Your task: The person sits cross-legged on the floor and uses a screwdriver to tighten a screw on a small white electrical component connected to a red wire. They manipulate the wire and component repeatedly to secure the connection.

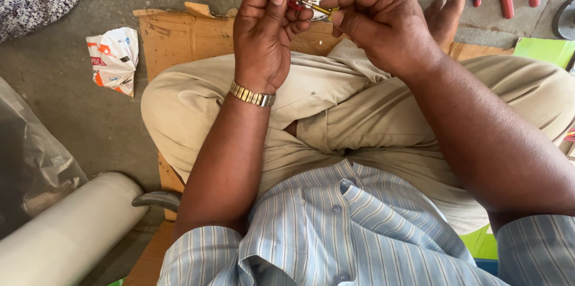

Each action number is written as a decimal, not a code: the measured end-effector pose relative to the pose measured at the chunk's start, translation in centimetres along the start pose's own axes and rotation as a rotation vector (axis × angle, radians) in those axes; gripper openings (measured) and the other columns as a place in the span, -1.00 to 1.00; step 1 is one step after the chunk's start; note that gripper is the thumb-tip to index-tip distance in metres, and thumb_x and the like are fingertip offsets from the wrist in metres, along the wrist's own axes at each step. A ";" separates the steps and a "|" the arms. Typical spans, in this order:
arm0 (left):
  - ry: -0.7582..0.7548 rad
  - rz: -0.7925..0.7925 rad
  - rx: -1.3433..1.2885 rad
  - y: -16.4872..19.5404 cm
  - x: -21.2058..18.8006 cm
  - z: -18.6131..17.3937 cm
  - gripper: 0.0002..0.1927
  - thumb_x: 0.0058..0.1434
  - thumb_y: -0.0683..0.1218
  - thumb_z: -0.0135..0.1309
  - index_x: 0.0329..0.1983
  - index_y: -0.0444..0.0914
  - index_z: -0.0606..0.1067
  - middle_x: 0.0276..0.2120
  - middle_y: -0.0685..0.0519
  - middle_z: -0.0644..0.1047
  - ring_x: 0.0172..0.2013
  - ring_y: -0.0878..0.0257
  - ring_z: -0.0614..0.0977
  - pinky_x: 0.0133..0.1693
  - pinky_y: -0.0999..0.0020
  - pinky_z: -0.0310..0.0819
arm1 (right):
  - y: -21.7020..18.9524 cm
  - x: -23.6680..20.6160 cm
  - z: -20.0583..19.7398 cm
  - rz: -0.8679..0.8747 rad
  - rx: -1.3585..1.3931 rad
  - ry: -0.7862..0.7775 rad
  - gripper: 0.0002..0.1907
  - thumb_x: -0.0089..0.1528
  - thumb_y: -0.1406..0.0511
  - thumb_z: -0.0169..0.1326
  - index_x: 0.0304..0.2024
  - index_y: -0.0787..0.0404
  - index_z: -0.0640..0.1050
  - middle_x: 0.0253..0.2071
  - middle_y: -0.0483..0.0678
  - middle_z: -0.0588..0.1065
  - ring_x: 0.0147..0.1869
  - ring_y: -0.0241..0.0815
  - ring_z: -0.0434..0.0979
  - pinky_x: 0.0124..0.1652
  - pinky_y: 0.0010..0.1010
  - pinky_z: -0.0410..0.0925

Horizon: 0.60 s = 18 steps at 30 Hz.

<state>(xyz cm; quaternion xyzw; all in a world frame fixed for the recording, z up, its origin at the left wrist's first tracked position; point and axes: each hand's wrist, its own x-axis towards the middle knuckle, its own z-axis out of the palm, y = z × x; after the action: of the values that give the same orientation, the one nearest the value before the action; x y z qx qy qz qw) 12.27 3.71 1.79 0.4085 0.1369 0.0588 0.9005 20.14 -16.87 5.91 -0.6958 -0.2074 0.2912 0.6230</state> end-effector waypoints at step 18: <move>-0.015 0.002 -0.019 0.1 -0.1 0.2 -0.82 0.51 -0.04 0.06 -0.01 -0.25 0.50 -0.14 0.06 0.59 -0.18 0.24 0.68 -0.13 0.35 0.63 | -0.3 -0.4 0.2 0.018 -0.040 0.081 -0.75 0.36 0.52 0.02 0.05 0.36 0.62 -0.23 -0.06 0.61 -0.18 -0.42 0.57 -0.15 -0.58 0.44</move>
<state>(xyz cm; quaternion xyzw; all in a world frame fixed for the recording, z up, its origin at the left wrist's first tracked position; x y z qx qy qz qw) 12.19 3.62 2.01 0.4003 0.1291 0.0578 0.9054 19.73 -16.88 6.21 -0.7211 -0.1813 0.2642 0.6142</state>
